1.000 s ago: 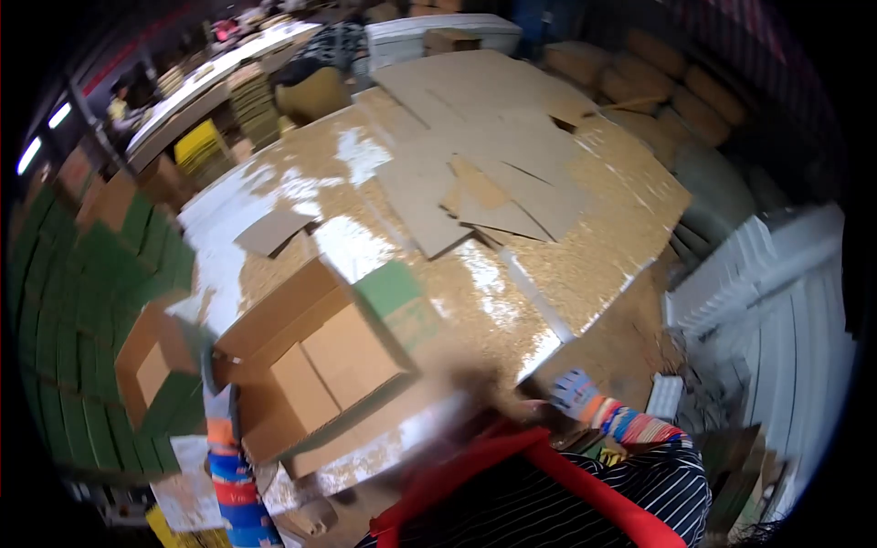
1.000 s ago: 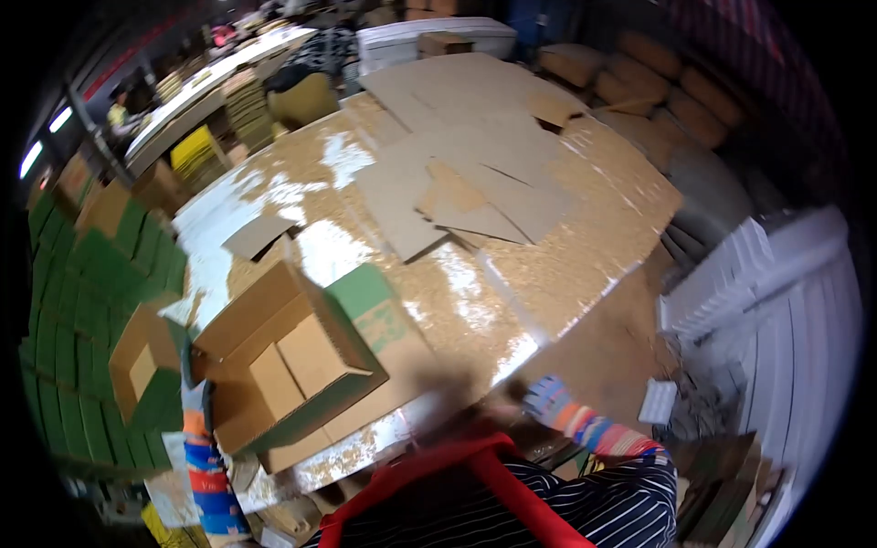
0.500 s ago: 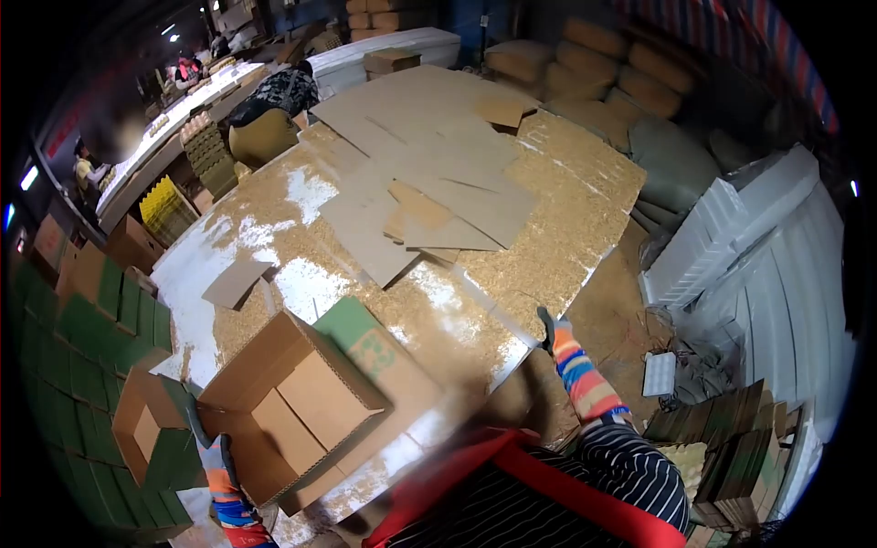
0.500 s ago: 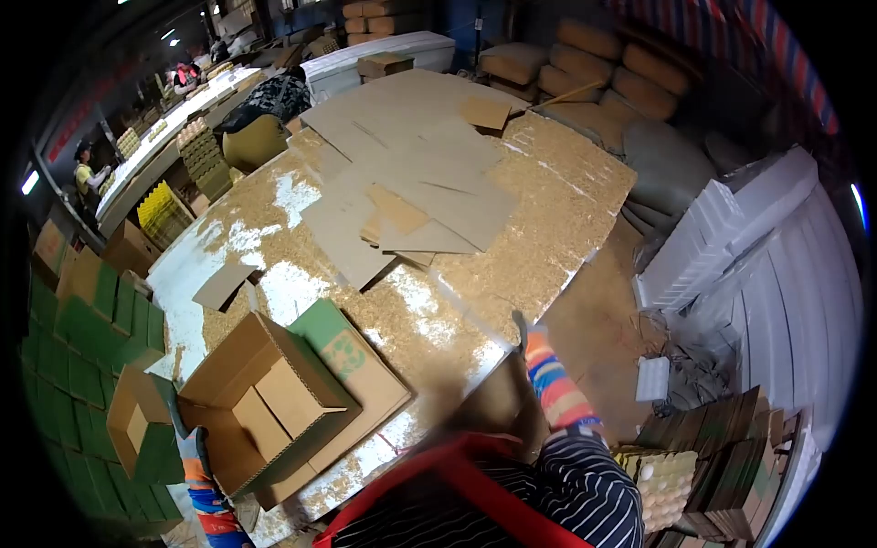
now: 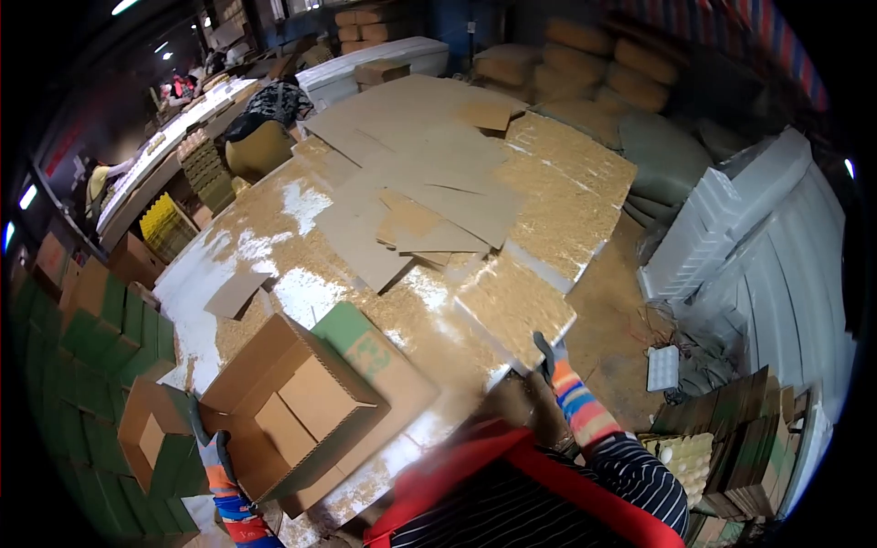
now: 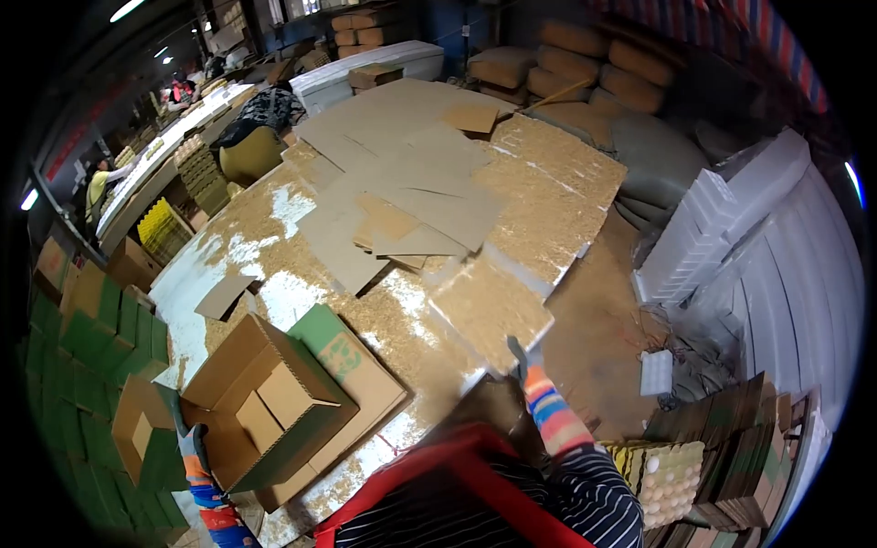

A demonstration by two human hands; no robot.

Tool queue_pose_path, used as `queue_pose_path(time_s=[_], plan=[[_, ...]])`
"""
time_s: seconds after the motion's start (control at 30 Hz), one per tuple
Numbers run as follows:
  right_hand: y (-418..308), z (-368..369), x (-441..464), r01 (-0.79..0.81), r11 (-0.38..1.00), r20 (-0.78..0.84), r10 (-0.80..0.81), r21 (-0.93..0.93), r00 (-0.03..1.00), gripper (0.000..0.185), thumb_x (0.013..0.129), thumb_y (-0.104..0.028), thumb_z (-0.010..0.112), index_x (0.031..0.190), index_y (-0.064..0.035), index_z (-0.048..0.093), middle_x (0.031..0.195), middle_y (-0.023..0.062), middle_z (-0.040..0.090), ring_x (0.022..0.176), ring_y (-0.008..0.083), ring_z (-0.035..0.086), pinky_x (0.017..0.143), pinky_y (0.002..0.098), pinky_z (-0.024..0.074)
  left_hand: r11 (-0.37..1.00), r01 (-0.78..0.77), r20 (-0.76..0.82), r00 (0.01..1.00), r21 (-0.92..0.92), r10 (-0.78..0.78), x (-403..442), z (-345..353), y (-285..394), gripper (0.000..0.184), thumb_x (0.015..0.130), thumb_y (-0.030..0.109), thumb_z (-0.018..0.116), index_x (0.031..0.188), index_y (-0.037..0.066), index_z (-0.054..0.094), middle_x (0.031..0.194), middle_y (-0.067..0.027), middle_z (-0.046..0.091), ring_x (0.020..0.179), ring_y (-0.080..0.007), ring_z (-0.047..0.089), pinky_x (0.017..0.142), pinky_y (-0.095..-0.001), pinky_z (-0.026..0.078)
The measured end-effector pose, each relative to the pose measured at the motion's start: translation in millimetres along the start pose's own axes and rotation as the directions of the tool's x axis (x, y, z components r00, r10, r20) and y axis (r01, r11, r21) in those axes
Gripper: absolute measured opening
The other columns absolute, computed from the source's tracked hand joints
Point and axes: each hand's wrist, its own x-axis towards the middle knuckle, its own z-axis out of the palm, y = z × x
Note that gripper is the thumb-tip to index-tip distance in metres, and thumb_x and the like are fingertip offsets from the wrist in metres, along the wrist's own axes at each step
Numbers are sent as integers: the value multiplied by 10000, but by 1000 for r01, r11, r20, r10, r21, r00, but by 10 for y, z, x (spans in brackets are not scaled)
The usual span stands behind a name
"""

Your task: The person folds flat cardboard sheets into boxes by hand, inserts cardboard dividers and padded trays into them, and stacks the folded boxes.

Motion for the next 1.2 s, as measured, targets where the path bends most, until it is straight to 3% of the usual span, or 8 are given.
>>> queue_pose_path(time_s=[0.13, 0.2, 0.47, 0.5, 0.8, 0.83, 1.07, 1.2], plan=[[-152, -163, -388, -464, 774, 237, 399, 431, 886, 460, 833, -152, 557, 1253, -59, 396, 1192, 86, 495, 1040, 232, 517, 908, 372, 417, 1000, -4, -11, 1000, -15, 4, -33, 31, 23, 735, 659, -65, 404, 1366, 81, 262, 1298, -24, 368, 757, -59, 435, 572, -161, 363], [-161, -152, -366, -398, 914, -44, 402, 76, 915, 406, 864, -151, 490, 1242, -24, 410, 1139, 67, 525, 1075, 192, 488, 925, 313, 392, 1000, -13, -17, 1000, -27, 13, -22, 90, 19, 736, 657, -66, 404, 1365, 80, 264, 1319, -26, 354, 776, -61, 440, 581, -159, 367], [-1600, 1125, -136, -177, 982, 370, 186, -58, 910, 349, 851, -193, 505, 1150, -15, 483, 1153, 116, 526, 1059, 220, 511, 904, 350, 416, 990, -19, -47, 999, -141, 13, -17, 311, 221, 774, 651, -121, 387, 1364, 160, 286, 1261, 25, 422, 555, -14, 373, 450, -150, 319], [-1716, 1323, -152, 36, 994, 565, 29, -103, 824, 382, 838, -215, 527, 1155, -8, 478, 1150, 129, 528, 1051, 225, 519, 905, 350, 419, 979, 12, -47, 999, -204, -22, -32, 328, 273, 779, 644, -130, 380, 1364, 152, 285, 1271, 20, 413, 558, -16, 375, 453, -151, 321], [-1724, 3722, -1136, -693, 710, 889, 392, -129, 236, 455, 809, -215, 583, 1183, 6, 449, 1106, 164, 549, 967, 250, 568, 842, 375, 479, 933, -115, -100, 991, -342, 85, 117, 409, -159, 617, 756, -68, 445, 1340, 27, 267, 1312, -83, 383, 1123, -164, 418, 941, -256, 336], [-1615, 3820, -1166, -736, 654, 909, 394, -174, 135, 430, 818, -198, 566, 1181, 4, 453, 1098, 160, 553, 965, 250, 569, 837, 370, 481, 404, 27, -80, 966, -914, -245, 96, 442, 6, 552, 821, 39, 495, 1328, 29, 277, 1271, -107, 408, 1082, -196, 460, 885, -276, 407], [-1406, 3530, -700, -482, 699, 731, 663, -528, 160, 485, 753, -221, 638, 1167, -24, 479, 1110, 138, 550, 1022, 254, 536, 906, 368, 423, 893, 26, -309, 933, -449, -183, -129, 338, 133, 554, 827, 146, 565, 1312, 37, 320, 758, -17, 553, 596, -64, 467, 490, -184, 375], [-1221, 3553, -554, 311, 837, 892, 439, -451, 112, 886, 474, -286, 830, 1212, -18, 419, 1156, 153, 501, 1095, 281, 475, 965, 369, 348, 746, -176, -386, 915, -642, -116, -65, 537, 102, 472, 810, 191, 563, 1224, -2, 443, 985, -54, 579, 828, -90, 527, 689, -201, 436]])
